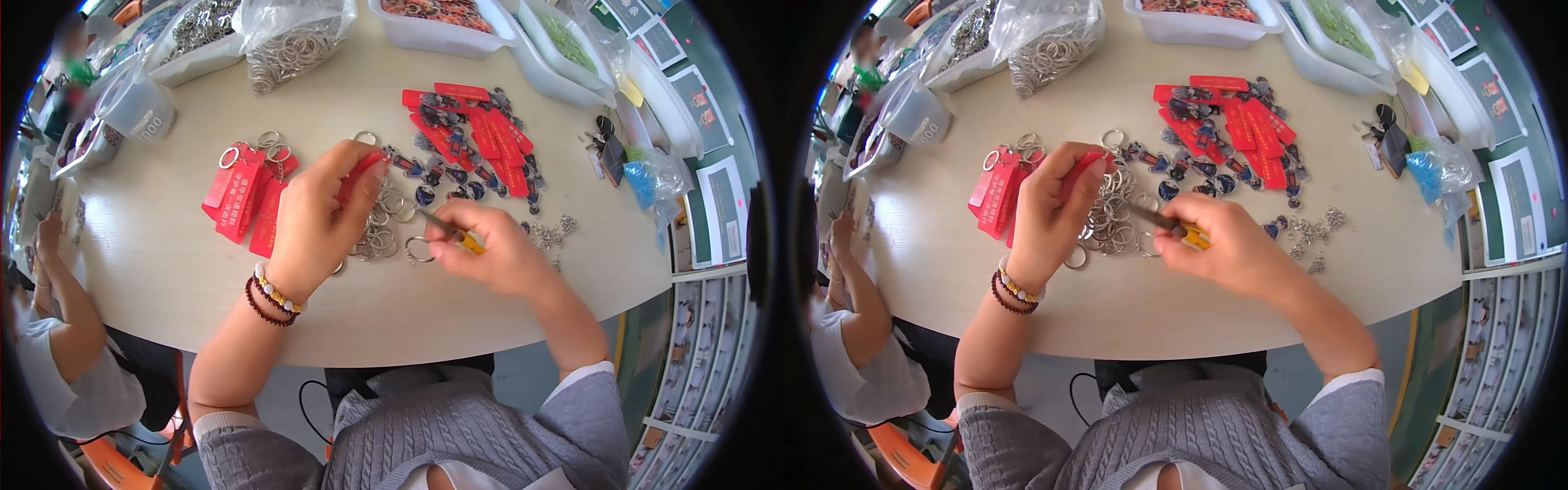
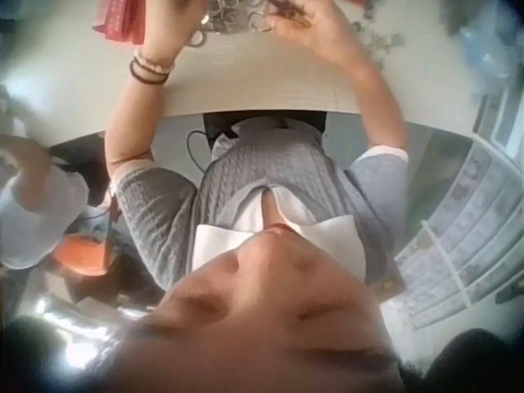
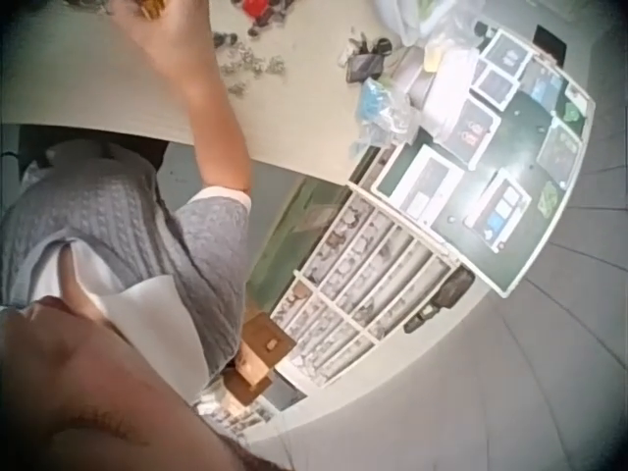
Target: The person assembles keychains by attaching metal rings, red tags, character charms, and metal chains using pliers.
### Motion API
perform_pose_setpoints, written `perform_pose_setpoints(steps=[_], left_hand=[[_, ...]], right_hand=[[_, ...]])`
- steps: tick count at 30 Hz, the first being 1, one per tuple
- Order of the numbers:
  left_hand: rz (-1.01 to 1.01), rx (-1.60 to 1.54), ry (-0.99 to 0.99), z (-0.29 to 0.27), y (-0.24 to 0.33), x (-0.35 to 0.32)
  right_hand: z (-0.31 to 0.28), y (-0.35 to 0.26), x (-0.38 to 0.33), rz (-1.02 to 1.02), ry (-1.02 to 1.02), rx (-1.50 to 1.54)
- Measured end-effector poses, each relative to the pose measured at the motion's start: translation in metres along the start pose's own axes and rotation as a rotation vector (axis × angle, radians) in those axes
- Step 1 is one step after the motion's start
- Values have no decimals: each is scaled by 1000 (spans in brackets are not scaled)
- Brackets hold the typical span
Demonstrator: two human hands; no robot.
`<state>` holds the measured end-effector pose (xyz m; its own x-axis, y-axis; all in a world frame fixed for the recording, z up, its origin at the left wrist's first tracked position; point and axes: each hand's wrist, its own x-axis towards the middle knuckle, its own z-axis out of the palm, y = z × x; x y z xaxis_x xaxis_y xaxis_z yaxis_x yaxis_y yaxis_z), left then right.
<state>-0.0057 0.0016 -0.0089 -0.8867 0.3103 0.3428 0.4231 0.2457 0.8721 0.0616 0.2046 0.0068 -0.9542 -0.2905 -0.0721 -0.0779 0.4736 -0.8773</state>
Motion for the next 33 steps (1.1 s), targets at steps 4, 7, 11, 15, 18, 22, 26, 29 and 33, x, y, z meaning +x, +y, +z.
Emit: perform_pose_setpoints(steps=[4, 7, 11, 15, 18, 22, 26, 29, 33], left_hand=[[94, 80, -31, 9, -1, -7], [218, 185, -67, 13, 2, -6], [449, 303, -101, 17, 3, -7], [556, 405, -153, 22, 6, -8], [579, 435, -160, 22, 2, -11], [596, 435, -159, 22, 5, -11], [612, 438, -148, 22, 5, -12], [598, 424, -165, 20, 10, -14], [583, 406, -176, 17, 13, -16]], right_hand=[[-13, 2, -7, 101, 67, 441], [-19, 5, -10, 72, 191, 602], [-26, 10, -9, -64, 195, 762], [-23, 2, -10, -66, 265, 772], [-19, -1, -7, -44, 271, 737], [-19, -3, -7, -44, 247, 677], [-17, 0, -7, -47, 250, 705], [-19, 3, -8, -56, 241, 689], [-19, 2, -11, -45, 256, 691]])
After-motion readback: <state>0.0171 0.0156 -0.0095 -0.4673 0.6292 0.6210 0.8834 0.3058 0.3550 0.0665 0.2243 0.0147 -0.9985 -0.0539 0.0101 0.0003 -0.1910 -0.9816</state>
